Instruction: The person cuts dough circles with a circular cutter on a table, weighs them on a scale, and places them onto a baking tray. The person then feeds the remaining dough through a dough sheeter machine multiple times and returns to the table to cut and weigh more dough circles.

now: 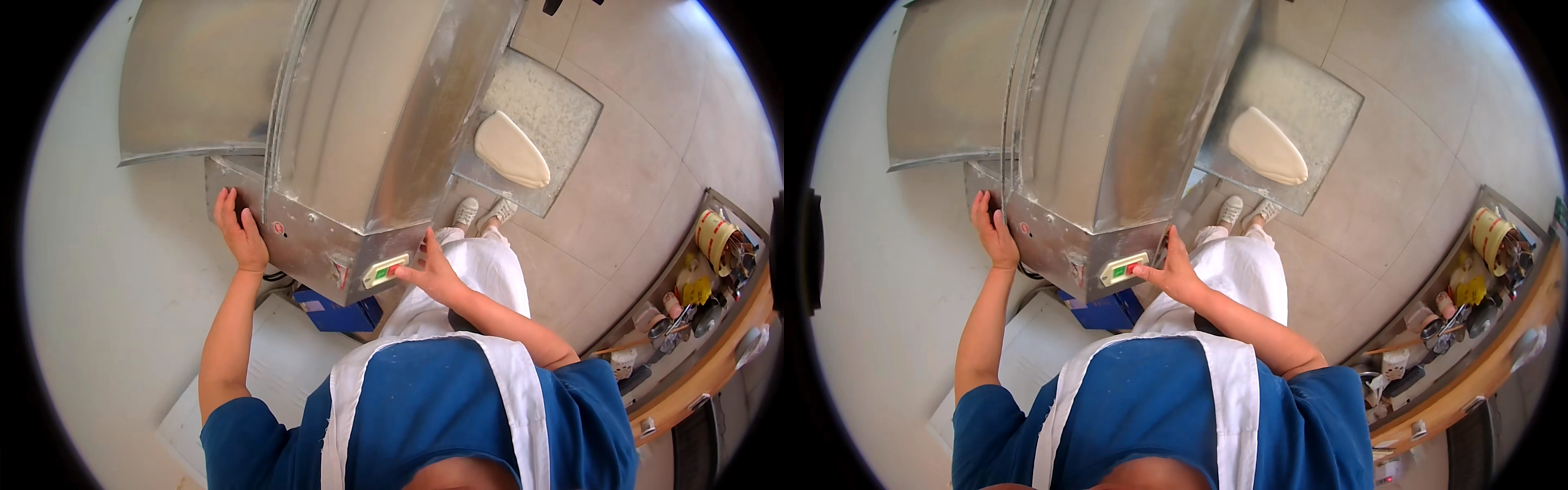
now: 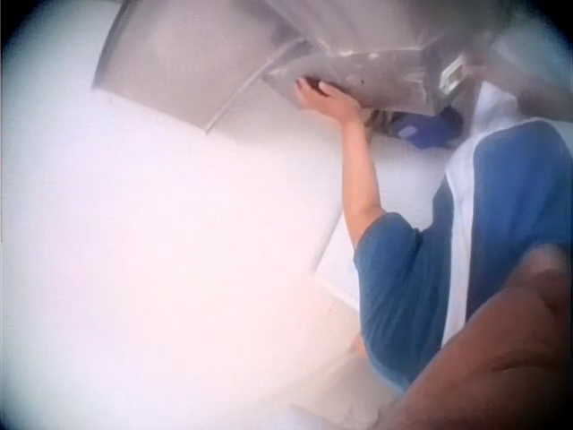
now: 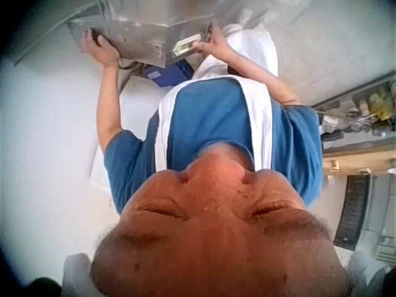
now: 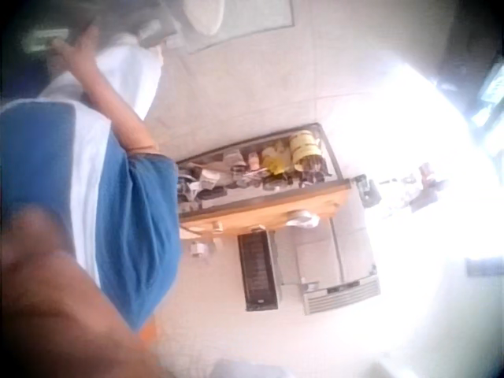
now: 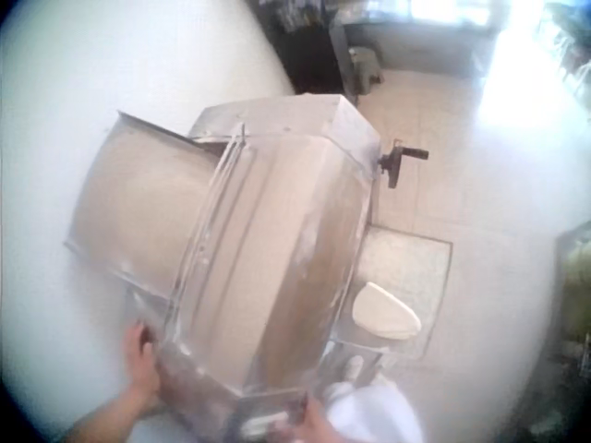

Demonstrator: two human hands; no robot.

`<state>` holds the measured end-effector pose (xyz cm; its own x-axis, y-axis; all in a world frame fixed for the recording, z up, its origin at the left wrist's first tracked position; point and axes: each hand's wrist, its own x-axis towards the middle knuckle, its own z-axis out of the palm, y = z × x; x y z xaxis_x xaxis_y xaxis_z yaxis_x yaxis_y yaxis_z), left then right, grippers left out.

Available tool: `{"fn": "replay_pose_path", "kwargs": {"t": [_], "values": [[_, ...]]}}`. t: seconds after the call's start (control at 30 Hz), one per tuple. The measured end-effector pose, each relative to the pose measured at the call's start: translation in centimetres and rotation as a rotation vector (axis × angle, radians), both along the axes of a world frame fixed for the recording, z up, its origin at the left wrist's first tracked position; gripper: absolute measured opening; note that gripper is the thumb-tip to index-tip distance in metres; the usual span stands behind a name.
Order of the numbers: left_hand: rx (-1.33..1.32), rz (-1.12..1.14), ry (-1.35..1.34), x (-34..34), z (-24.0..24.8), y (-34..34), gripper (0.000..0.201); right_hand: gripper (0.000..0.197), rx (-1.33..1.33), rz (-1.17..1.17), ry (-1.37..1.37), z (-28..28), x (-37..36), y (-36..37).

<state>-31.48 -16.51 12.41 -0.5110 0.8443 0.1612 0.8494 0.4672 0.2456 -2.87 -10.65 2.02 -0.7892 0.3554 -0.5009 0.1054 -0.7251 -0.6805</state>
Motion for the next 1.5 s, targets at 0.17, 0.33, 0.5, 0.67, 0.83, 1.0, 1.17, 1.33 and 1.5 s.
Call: {"fn": "replay_pose_path", "kwargs": {"t": [0.17, 0.33, 0.5, 0.67, 0.83, 1.0, 1.17, 1.33, 1.5], "values": [[0.006, 0.002, 0.036, -0.6, -0.3, -0.9, 0.033, 0.087, 0.353, -0.103, -0.197, -0.9, -0.6, -3.2], [-0.015, -0.018, 0.031, -0.4, -0.4, -0.6, 0.033, 0.089, 0.263, -0.068, -0.149, -3.2, 0.0, -2.5], [-0.018, -0.035, 0.025, -1.2, -0.4, -1.5, 0.033, 0.067, 0.424, 0.080, -0.665, -11.1, 4.9, 7.8], [0.008, -0.073, 0.014, -1.0, -0.7, -0.5, 0.033, 0.056, 0.837, 0.128, -1.328, -17.6, 9.1, 15.7], [0.059, -0.080, 0.078, -1.8, -0.8, -1.2, 0.032, 0.022, 0.595, 0.193, -1.253, -15.7, 7.2, 15.2], [0.112, -0.045, 0.128, -4.0, -3.5, -3.4, 0.030, 0.020, 0.759, -0.121, -0.916, -8.8, 8.5, 5.9], [0.590, -0.349, 0.081, 8.1, 1.0, 3.1, 0.023, 0.020, 0.817, -0.422, -1.036, 0.1, 19.1, -1.7], [-0.100, -0.942, -0.746, 24.7, -1.9, 10.0, 0.025, 0.025, 0.926, -0.479, -1.063, 7.3, 25.3, -4.5], [-0.753, -0.750, -1.425, 37.9, -9.0, 11.8, 0.052, 0.024, 0.692, -1.102, -0.641, 14.5, 31.1, -8.4]]}}
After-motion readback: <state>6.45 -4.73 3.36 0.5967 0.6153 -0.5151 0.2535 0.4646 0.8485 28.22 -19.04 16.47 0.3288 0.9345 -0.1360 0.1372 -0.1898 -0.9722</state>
